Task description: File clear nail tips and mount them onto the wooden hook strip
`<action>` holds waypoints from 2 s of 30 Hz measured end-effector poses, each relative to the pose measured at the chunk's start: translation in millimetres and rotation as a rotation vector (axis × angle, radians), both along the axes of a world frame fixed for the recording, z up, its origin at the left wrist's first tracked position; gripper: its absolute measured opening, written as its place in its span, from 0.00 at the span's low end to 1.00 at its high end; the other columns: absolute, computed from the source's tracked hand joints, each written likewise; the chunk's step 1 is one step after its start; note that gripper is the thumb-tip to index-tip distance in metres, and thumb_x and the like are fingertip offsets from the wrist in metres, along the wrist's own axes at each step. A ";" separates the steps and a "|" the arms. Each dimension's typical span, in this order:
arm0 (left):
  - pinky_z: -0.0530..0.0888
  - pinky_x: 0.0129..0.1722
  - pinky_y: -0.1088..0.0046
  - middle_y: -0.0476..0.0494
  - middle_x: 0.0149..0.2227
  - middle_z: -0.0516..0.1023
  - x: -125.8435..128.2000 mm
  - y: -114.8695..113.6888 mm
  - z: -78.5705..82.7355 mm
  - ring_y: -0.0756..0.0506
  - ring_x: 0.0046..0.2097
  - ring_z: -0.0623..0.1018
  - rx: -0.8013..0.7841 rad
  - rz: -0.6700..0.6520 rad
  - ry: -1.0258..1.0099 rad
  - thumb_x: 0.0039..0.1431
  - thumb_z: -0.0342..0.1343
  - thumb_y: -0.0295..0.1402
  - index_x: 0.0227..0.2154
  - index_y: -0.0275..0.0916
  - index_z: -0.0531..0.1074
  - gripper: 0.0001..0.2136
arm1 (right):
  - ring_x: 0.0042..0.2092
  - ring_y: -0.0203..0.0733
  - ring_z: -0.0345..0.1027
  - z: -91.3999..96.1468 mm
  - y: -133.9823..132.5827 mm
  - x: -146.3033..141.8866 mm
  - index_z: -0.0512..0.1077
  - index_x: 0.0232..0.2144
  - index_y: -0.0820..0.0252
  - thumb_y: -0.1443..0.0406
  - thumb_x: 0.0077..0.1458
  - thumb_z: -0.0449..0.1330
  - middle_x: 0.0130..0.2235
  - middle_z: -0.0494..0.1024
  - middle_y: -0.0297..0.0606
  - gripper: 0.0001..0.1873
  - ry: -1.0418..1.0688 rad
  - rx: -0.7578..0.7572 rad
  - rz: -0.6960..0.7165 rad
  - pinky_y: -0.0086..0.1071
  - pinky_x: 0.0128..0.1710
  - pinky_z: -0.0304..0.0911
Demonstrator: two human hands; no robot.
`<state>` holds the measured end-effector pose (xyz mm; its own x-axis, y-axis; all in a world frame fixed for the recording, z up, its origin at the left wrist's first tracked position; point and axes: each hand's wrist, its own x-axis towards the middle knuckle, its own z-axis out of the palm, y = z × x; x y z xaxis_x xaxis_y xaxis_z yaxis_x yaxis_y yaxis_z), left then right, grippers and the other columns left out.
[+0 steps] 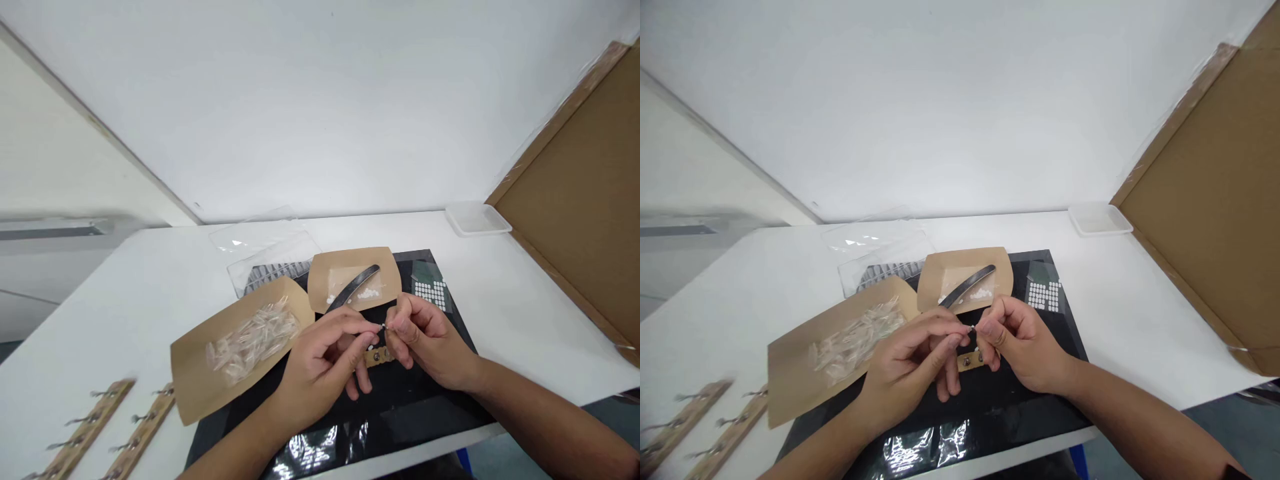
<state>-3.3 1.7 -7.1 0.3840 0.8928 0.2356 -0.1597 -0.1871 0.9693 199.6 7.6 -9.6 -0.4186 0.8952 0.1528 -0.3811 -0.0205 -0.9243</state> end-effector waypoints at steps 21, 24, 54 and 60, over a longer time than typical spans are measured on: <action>0.78 0.14 0.83 0.48 0.40 0.75 -0.1 0.4 -0.1 0.52 0.21 0.83 -0.059 -0.020 -0.047 0.74 0.57 0.33 0.48 0.41 0.80 0.08 | 0.24 0.27 0.63 0.9 -1.8 0.6 0.65 0.33 0.57 0.57 0.72 0.62 0.26 0.73 0.25 0.16 0.001 0.007 -0.007 0.25 0.29 0.60; 0.78 0.14 0.83 0.48 0.40 0.75 -0.2 0.4 -0.1 0.52 0.21 0.83 -0.058 -0.011 -0.043 0.74 0.57 0.33 0.48 0.41 0.80 0.08 | 0.23 0.27 0.62 -0.1 -0.9 0.3 0.65 0.33 0.57 0.56 0.72 0.63 0.25 0.73 0.25 0.17 0.009 0.010 -0.015 0.25 0.28 0.59; 0.81 0.19 0.84 0.43 0.42 0.79 -7.7 4.1 4.9 0.54 0.25 0.83 0.310 0.103 0.160 0.70 0.58 0.24 0.49 0.42 0.83 0.12 | 0.25 0.32 0.72 -4.6 0.6 -1.0 0.69 0.50 0.56 0.61 0.66 0.69 0.31 0.83 0.31 0.16 -0.099 0.056 -0.037 0.27 0.27 0.69; 0.82 0.20 0.83 0.46 0.42 0.77 -7.5 5.3 2.0 0.54 0.26 0.83 0.310 0.074 0.144 0.70 0.58 0.22 0.51 0.45 0.83 0.14 | 0.33 0.37 0.81 -14.0 0.5 0.1 0.75 0.49 0.54 0.65 0.66 0.67 0.34 0.85 0.33 0.10 -0.150 0.248 -0.115 0.31 0.34 0.76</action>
<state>-10.8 7.0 -5.1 0.3700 0.8136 0.4486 -0.0010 -0.4825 0.8759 199.7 8.1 -23.6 -0.3507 0.8812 0.3170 -0.2271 0.2483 -0.9417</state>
